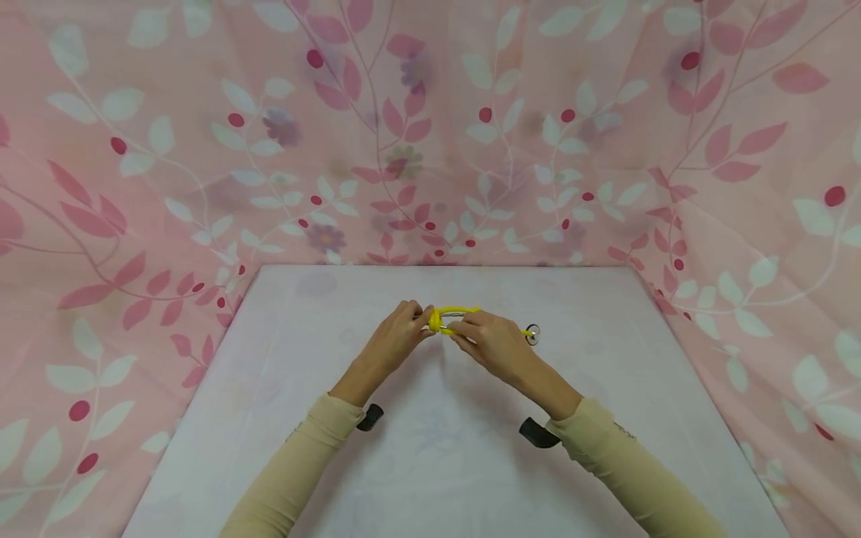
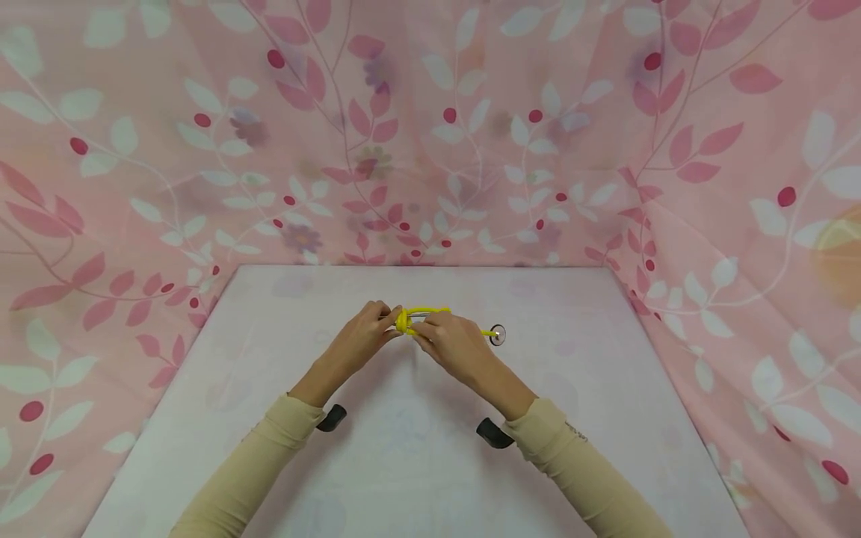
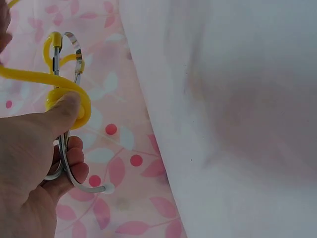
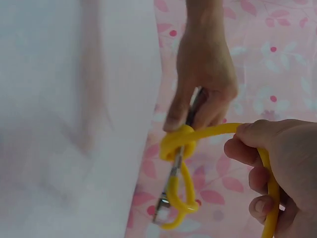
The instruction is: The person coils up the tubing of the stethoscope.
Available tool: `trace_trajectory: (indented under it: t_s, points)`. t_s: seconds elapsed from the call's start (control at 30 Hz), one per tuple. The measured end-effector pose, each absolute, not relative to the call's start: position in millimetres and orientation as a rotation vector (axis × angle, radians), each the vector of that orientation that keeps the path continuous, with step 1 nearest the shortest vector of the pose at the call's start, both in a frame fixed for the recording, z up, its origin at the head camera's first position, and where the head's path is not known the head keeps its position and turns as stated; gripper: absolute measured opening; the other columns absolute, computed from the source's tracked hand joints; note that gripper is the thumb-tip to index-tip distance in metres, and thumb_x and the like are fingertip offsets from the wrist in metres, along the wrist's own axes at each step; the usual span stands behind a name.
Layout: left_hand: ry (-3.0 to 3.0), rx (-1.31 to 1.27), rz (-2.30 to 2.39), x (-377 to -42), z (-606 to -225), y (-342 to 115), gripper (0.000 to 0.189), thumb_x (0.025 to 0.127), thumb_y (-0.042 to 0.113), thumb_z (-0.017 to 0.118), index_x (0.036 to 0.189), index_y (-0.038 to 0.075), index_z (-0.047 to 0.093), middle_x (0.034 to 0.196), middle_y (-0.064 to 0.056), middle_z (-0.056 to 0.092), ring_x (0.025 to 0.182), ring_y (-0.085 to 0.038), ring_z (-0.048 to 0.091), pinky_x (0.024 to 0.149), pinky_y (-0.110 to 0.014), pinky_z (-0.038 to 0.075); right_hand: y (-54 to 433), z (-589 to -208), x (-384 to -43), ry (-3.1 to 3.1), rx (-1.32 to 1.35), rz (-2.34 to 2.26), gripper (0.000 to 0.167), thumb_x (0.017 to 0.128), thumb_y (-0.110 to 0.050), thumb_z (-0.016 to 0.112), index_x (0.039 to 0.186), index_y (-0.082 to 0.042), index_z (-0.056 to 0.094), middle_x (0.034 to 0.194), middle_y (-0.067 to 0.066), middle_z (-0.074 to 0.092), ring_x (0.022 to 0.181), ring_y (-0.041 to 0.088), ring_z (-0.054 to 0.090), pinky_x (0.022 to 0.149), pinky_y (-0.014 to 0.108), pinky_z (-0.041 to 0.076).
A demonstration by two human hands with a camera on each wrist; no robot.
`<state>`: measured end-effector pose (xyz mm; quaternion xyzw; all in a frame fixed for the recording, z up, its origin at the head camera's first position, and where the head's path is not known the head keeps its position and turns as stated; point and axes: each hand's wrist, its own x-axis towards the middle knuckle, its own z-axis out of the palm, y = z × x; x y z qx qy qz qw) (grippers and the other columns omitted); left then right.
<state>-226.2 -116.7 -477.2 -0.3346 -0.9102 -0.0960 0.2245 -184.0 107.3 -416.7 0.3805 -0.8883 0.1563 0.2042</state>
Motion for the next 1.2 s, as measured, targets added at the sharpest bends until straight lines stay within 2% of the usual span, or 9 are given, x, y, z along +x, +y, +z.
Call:
trace_trajectory:
  t_s: [0.23, 0.43, 0.63, 0.77, 0.87, 1.03, 1.2]
  points:
    - [-2.461, -1.006, -0.267, -217, -482, -110, 0.05, 0.083, 0.027, 0.077, 0.126, 0.006, 0.066, 0.096, -0.008, 0.058, 0.084, -0.016, 0.056, 0.072, -0.019, 0.054, 115, -407, -204, -2.509, 1.0, 0.46, 0.019, 0.088, -0.022, 0.074, 0.105, -0.016, 0.076, 0.089, -0.002, 0.072, 0.078, 0.014, 0.061, 0.063, 0.026, 0.055]
    - [-2.467, -1.059, -0.26, -212, -480, -109, 0.048, 0.085, 0.029, 0.076, 0.127, 0.009, 0.065, 0.098, -0.007, 0.058, 0.086, -0.016, 0.056, 0.073, -0.018, 0.054, 121, -412, -224, -2.577, 0.971, 0.51, 0.02, 0.088, -0.024, 0.073, 0.107, -0.018, 0.077, 0.089, 0.0, 0.073, 0.077, 0.017, 0.062, 0.062, 0.029, 0.054]
    - [-2.463, -1.095, -0.285, -212, -475, -111, 0.051, 0.084, 0.028, 0.077, 0.13, 0.01, 0.064, 0.101, -0.007, 0.059, 0.087, -0.016, 0.055, 0.076, -0.019, 0.054, 126, -421, -243, -2.586, 1.029, 0.659, 0.02, 0.09, -0.021, 0.072, 0.107, -0.013, 0.077, 0.088, 0.005, 0.074, 0.072, 0.019, 0.063, 0.061, 0.029, 0.052]
    - [-2.419, -1.119, -0.334, -212, -472, -112, 0.051, 0.082, 0.025, 0.078, 0.129, 0.009, 0.065, 0.1, -0.006, 0.059, 0.088, -0.016, 0.055, 0.076, -0.02, 0.054, 129, -427, -255, -2.589, 1.065, 0.805, 0.021, 0.089, -0.022, 0.072, 0.107, -0.011, 0.077, 0.086, 0.004, 0.074, 0.062, 0.014, 0.054, 0.054, 0.023, 0.044]
    - [-2.39, -1.128, -0.366, -212, -470, -114, 0.05, 0.082, 0.024, 0.079, 0.128, 0.009, 0.065, 0.1, -0.006, 0.059, 0.088, -0.016, 0.056, 0.076, -0.021, 0.053, 132, -432, -262, -2.612, 1.058, 0.936, 0.022, 0.088, -0.024, 0.074, 0.106, -0.012, 0.078, 0.086, 0.002, 0.074, 0.06, 0.012, 0.049, 0.052, 0.021, 0.041]
    - [-2.383, -1.171, -0.417, -210, -470, -118, 0.053, 0.081, 0.021, 0.08, 0.131, 0.01, 0.064, 0.102, -0.007, 0.06, 0.089, -0.016, 0.056, 0.077, -0.02, 0.054, 136, -442, -268, -2.676, 1.013, 1.174, 0.022, 0.086, -0.025, 0.076, 0.105, -0.014, 0.078, 0.091, -0.001, 0.076, 0.071, 0.013, 0.059, 0.062, 0.022, 0.051]
    - [-2.395, -1.193, -0.431, -209, -471, -119, 0.053, 0.084, 0.024, 0.077, 0.134, 0.013, 0.062, 0.105, -0.006, 0.06, 0.091, -0.015, 0.055, 0.079, -0.019, 0.054, 138, -452, -270, -2.688, 0.927, 1.374, 0.024, 0.083, -0.027, 0.078, 0.101, -0.012, 0.079, 0.096, 0.001, 0.077, 0.085, 0.015, 0.07, 0.074, 0.025, 0.058]
